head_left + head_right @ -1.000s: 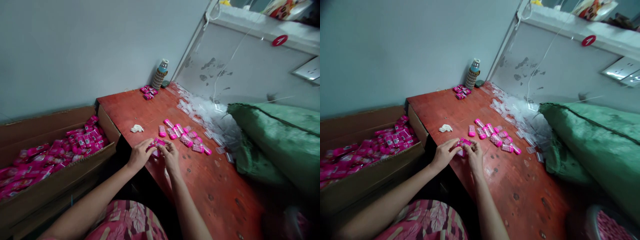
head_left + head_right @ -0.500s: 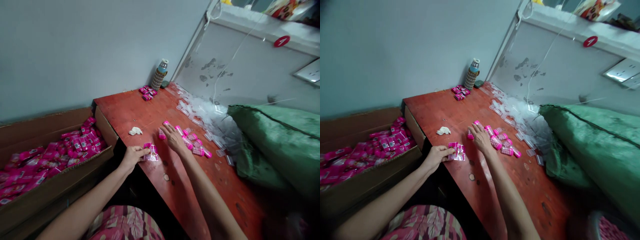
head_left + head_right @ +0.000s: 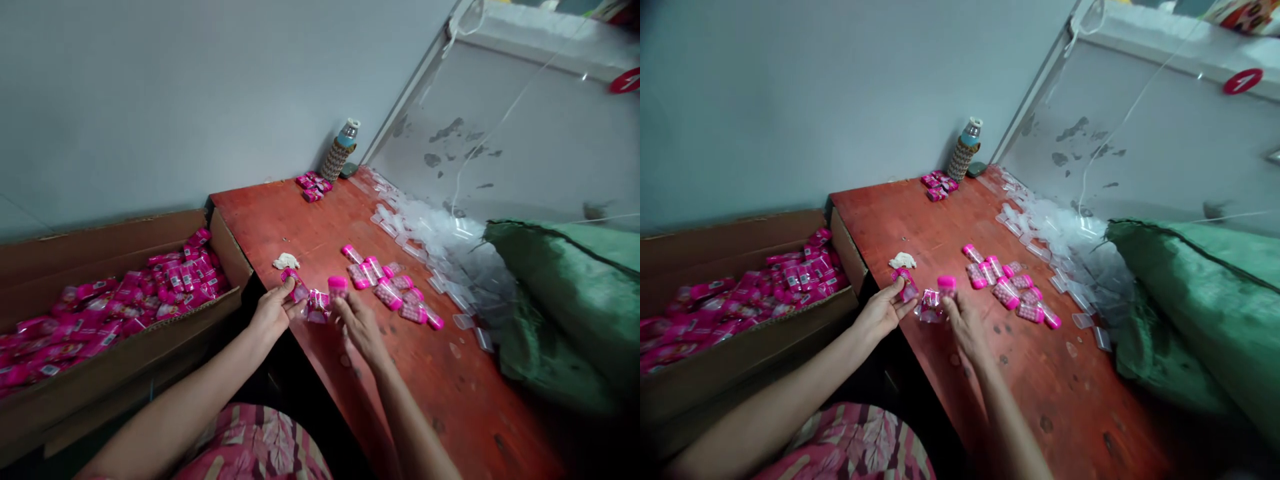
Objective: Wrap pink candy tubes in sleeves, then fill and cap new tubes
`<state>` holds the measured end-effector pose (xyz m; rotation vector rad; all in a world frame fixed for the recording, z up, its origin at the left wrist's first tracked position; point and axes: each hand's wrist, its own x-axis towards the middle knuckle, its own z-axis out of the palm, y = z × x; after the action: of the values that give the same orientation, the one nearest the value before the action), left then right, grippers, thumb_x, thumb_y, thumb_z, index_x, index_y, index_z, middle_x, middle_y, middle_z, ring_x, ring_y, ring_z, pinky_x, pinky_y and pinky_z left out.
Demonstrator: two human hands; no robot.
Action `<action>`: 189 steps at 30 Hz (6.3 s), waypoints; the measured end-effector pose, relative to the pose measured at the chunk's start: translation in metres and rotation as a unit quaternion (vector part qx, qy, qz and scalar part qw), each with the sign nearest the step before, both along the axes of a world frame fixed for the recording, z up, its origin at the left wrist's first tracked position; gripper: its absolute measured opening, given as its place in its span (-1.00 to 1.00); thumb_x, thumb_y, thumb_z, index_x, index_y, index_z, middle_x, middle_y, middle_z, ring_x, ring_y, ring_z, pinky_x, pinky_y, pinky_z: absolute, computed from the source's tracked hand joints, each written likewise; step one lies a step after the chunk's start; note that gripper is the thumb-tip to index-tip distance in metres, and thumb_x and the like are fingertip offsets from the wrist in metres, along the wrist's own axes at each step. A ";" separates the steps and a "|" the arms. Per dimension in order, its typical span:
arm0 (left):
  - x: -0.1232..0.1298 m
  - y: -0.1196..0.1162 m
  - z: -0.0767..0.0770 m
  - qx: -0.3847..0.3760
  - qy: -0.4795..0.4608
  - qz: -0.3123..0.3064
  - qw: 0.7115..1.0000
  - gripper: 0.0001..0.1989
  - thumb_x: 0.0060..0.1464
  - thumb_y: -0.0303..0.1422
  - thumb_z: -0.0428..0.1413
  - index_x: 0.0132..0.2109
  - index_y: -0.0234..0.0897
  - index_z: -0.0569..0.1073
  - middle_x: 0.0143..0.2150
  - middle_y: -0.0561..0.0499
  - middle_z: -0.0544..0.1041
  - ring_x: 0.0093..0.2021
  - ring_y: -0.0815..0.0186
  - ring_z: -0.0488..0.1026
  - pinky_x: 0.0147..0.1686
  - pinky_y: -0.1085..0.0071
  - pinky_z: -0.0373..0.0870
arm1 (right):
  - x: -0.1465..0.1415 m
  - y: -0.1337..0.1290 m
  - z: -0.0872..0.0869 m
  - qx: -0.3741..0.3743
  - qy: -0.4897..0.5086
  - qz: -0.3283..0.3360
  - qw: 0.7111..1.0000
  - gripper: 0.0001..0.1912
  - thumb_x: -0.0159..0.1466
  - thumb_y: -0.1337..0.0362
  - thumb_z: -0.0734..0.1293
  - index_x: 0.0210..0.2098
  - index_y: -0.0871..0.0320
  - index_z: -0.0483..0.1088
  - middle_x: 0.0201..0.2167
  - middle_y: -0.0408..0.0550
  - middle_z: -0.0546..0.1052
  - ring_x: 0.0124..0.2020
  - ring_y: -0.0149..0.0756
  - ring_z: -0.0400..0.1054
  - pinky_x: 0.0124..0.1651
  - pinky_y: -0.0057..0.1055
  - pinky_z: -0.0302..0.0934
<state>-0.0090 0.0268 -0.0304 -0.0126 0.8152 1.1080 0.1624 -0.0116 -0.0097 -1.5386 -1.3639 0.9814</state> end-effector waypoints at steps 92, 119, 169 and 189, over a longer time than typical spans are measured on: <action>0.018 -0.029 -0.004 0.412 0.436 -0.090 0.795 -0.62 -0.09 -0.33 0.19 -0.04 -0.14 0.46 -0.04 -0.06 0.49 -0.02 0.13 0.39 0.01 0.22 0.27 | -0.024 -0.017 -0.013 0.024 0.255 -0.126 0.959 -0.74 0.08 0.25 0.35 -0.24 0.13 0.27 -0.45 -0.18 0.46 -0.44 -0.41 0.35 -0.34 -0.46 0.23; 0.010 -0.018 0.005 0.057 0.083 -0.049 0.994 -0.83 -0.19 -0.43 0.25 -0.49 -0.39 0.40 -0.54 0.01 0.49 -0.55 0.42 0.44 -0.54 0.51 0.43 | 0.078 0.040 -0.006 0.100 -0.585 0.124 0.795 -0.72 0.31 0.26 0.06 -0.21 0.18 0.36 -0.27 0.04 0.50 -0.14 -0.18 0.31 -0.13 -0.32 0.07; 0.025 -0.026 -0.001 0.069 -0.023 0.003 0.997 -0.91 -0.08 -0.50 0.19 -0.35 -0.40 0.43 -0.43 -0.05 0.53 -0.45 0.35 0.49 -0.40 0.44 0.45 | -0.054 -0.061 -0.026 -0.043 0.065 -0.090 0.993 -0.69 0.22 -0.01 0.15 -0.43 0.10 0.18 -0.69 -0.27 0.31 -0.73 -0.46 0.18 -0.69 -0.53 0.05; 0.026 -0.028 0.003 0.187 0.074 -0.197 0.960 -0.74 -0.23 -0.31 0.27 -0.50 -0.42 0.39 -0.59 0.02 0.44 -0.63 0.43 0.36 -0.61 0.52 0.31 | -0.060 -0.057 -0.033 0.006 0.059 -0.091 0.994 -0.73 0.24 0.04 0.15 -0.37 0.13 0.21 -0.68 -0.28 0.25 -0.71 -0.50 0.13 -0.68 -0.56 0.03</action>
<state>0.0169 -0.0012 -0.0275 0.5354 0.6902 0.8733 0.1020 -0.0683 -0.0429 -1.5415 -1.1238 0.9333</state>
